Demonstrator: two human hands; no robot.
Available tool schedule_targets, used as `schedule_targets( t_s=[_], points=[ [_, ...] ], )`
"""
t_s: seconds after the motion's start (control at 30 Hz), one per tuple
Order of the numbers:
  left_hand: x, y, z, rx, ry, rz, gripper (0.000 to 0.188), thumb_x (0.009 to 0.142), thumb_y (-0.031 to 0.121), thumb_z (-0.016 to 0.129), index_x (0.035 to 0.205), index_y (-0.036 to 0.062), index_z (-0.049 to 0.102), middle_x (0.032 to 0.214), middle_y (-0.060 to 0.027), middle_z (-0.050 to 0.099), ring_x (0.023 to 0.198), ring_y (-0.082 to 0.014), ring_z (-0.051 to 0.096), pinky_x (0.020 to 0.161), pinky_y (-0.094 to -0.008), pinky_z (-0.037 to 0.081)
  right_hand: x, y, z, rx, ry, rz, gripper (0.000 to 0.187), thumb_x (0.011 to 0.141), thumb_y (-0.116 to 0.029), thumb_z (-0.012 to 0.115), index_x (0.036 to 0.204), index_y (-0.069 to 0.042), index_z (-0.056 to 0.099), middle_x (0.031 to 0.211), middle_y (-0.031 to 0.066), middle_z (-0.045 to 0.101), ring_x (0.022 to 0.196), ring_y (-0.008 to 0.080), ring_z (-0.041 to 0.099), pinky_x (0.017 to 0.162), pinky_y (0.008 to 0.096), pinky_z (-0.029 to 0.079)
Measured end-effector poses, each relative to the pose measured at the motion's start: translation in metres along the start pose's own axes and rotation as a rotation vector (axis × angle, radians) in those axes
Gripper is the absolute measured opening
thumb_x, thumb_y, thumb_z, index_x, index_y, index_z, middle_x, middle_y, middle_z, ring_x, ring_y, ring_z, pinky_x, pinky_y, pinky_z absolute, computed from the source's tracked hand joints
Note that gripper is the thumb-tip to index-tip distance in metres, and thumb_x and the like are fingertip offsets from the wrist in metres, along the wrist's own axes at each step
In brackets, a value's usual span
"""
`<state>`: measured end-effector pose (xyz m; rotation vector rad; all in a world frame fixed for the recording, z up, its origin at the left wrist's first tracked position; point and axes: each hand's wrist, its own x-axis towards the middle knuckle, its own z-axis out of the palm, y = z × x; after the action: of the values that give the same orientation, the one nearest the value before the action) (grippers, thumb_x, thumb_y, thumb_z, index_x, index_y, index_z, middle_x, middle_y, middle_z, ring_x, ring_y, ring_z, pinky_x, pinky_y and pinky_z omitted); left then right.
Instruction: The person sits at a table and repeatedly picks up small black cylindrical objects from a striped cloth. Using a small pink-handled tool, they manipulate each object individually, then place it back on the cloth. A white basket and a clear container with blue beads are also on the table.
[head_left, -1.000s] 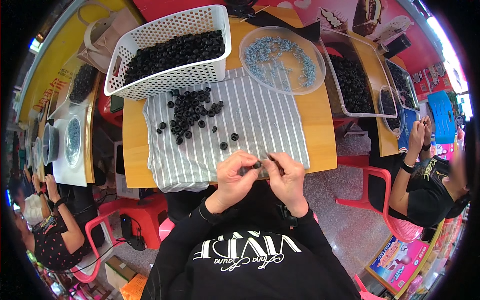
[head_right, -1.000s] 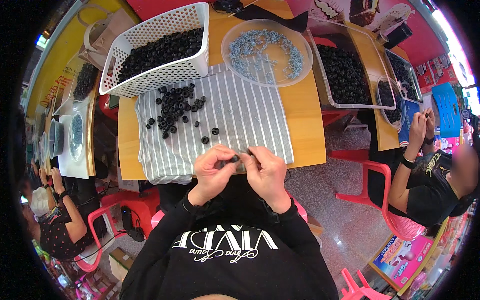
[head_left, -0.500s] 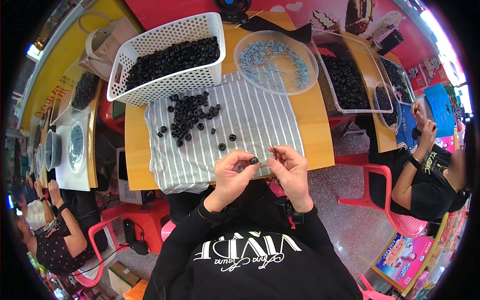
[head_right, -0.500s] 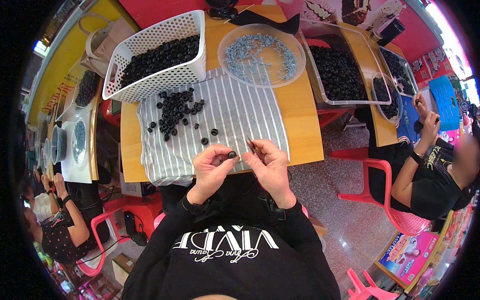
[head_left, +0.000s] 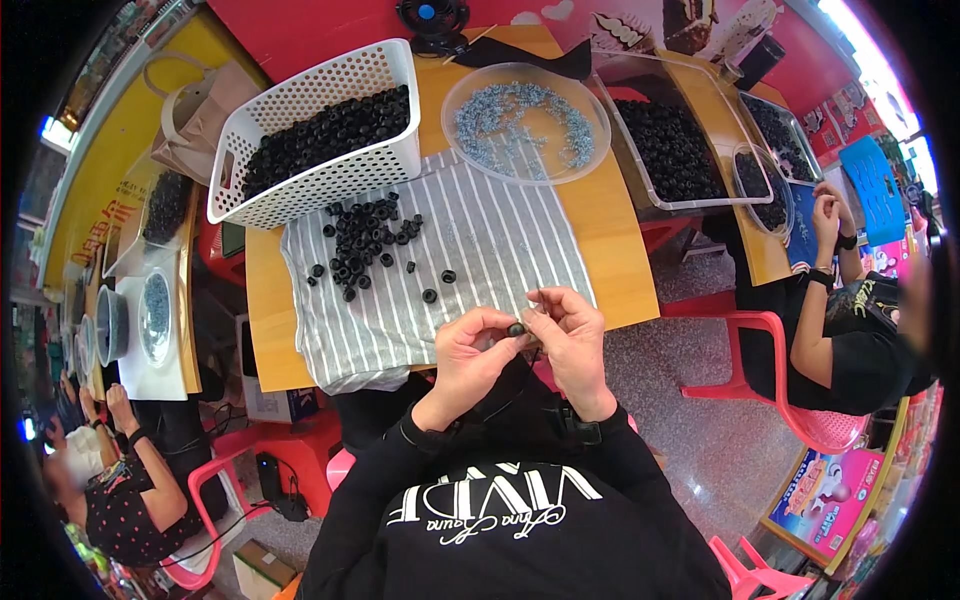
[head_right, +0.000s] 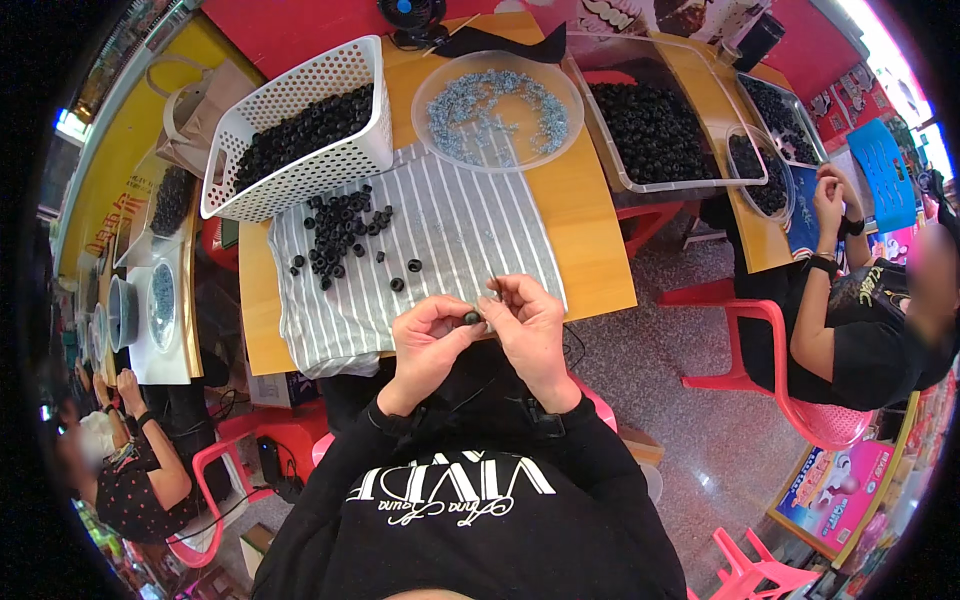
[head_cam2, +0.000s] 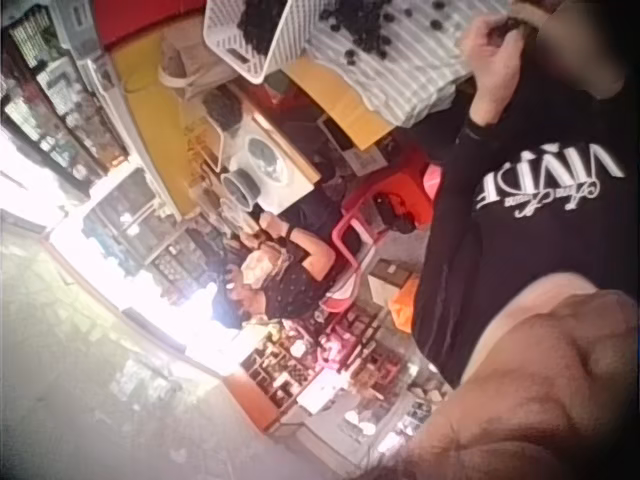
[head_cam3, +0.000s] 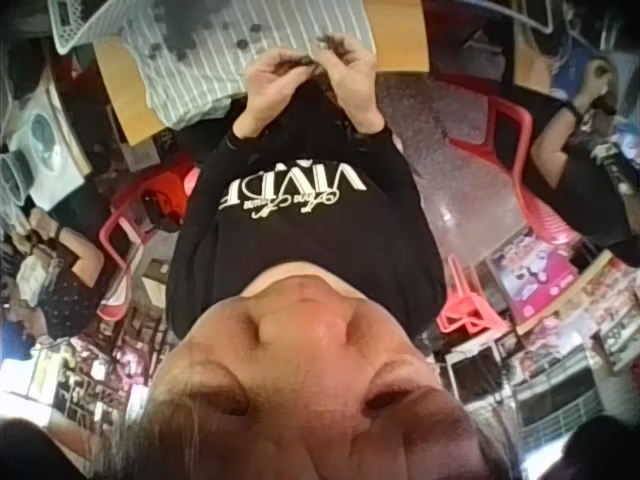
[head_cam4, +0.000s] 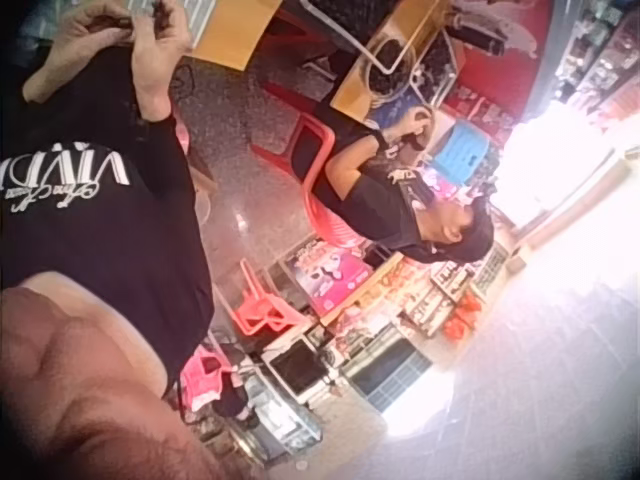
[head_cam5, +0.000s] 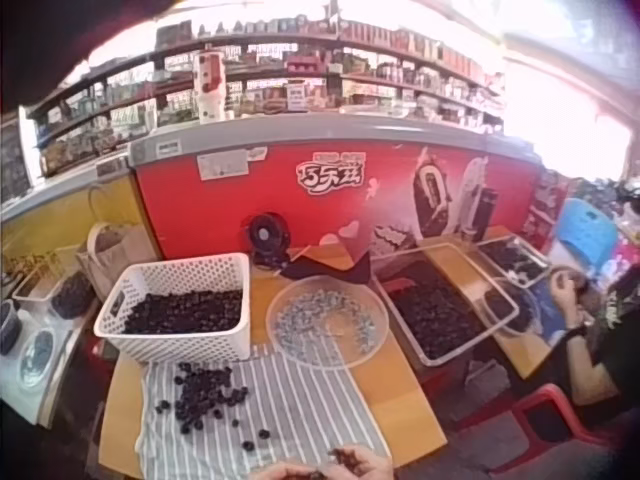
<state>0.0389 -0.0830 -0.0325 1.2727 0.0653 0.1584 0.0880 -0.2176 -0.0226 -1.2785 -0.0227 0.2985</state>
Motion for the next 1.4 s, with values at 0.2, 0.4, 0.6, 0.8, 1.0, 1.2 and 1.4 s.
schedule_targets(
  t_s=[0.2, 0.4, 0.6, 0.8, 1.0, 1.2, 1.4],
  points=[
    [0.009, -0.001, 0.013, 0.013, -0.053, -0.098, 0.017, 0.084, -0.011, 0.066, 0.098, -0.0036, 0.063, 0.094, -0.0055, 0.065, 0.085, -0.0091, 0.063, 0.078, -0.0230, 0.052, 0.001, -0.004, -0.026, 0.376, 0.009, 0.019, 0.019, 0.093, -0.005, 0.059, 0.110, 0.003, 0.060, 0.078, 0.0037, 0.060, 0.056, 0.0060, 0.047, 0.051, 0.0214, 0.037],
    [0.051, 0.023, 0.086, 0.076, -0.318, 0.025, 0.017, 0.085, -0.007, 0.067, 0.100, -0.0047, 0.063, 0.090, -0.0051, 0.066, 0.083, -0.0089, 0.063, 0.076, -0.0226, 0.052, 0.009, -0.021, -0.079, 0.803, 0.193, -0.097, 0.027, 0.102, -0.023, 0.047, 0.114, 0.000, 0.056, 0.074, 0.0072, 0.058, 0.051, 0.0099, 0.042, 0.049, 0.0242, 0.032],
    [0.082, 0.013, 0.140, -0.083, -0.384, -0.136, 0.016, 0.086, -0.003, 0.068, 0.102, -0.0042, 0.063, 0.089, -0.0043, 0.067, 0.082, -0.0089, 0.064, 0.076, -0.0232, 0.051, 0.008, -0.038, -0.114, 0.956, 0.139, -0.186, 0.046, 0.105, -0.042, 0.035, 0.114, -0.002, 0.056, 0.072, 0.0040, 0.051, 0.050, 0.0085, 0.037, 0.048, 0.0237, 0.031],
    [0.087, -0.010, 0.155, -0.019, -0.414, -0.129, 0.013, 0.089, -0.002, 0.066, 0.101, -0.0031, 0.062, 0.089, -0.0052, 0.068, 0.082, -0.0100, 0.065, 0.076, -0.0239, 0.052, 0.006, -0.030, -0.132, 1.064, 0.055, -0.169, 0.046, 0.104, -0.042, 0.038, 0.112, -0.002, 0.059, 0.074, 0.0034, 0.052, 0.049, 0.0080, 0.038, 0.046, 0.0236, 0.032],
    [0.087, -0.002, 0.168, 0.052, -0.448, -0.160, 0.013, 0.090, -0.001, 0.064, 0.102, -0.0036, 0.061, 0.084, -0.0075, 0.069, 0.074, -0.0122, 0.067, 0.069, -0.0249, 0.055, 0.007, -0.018, -0.140, 1.120, 0.015, -0.137, 0.045, 0.103, -0.043, 0.041, 0.110, -0.003, 0.061, 0.082, 0.0038, 0.062, 0.051, 0.0072, 0.042, 0.047, 0.0225, 0.034],
    [0.080, -0.020, 0.165, 0.123, -0.417, -0.088, 0.011, 0.089, -0.002, 0.065, 0.100, -0.0037, 0.062, 0.079, -0.0074, 0.069, 0.068, -0.0137, 0.068, 0.065, -0.0255, 0.056, 0.010, -0.036, -0.118, 1.032, 0.474, -0.038, 0.043, 0.102, -0.042, 0.044, 0.109, -0.004, 0.062, 0.084, 0.0029, 0.063, 0.052, 0.0075, 0.044, 0.048, 0.0227, 0.036],
    [0.085, -0.016, 0.167, 0.024, -0.402, -0.098, 0.014, 0.086, -0.004, 0.067, 0.101, -0.0037, 0.065, 0.084, -0.0075, 0.070, 0.075, -0.0113, 0.067, 0.070, -0.0243, 0.055, 0.008, -0.022, -0.124, 0.474, 0.430, -0.370, 0.030, 0.103, -0.027, 0.049, 0.107, -0.002, 0.064, 0.078, -0.0016, 0.060, 0.055, 0.0033, 0.044, 0.049, 0.0199, 0.034]
  ],
)
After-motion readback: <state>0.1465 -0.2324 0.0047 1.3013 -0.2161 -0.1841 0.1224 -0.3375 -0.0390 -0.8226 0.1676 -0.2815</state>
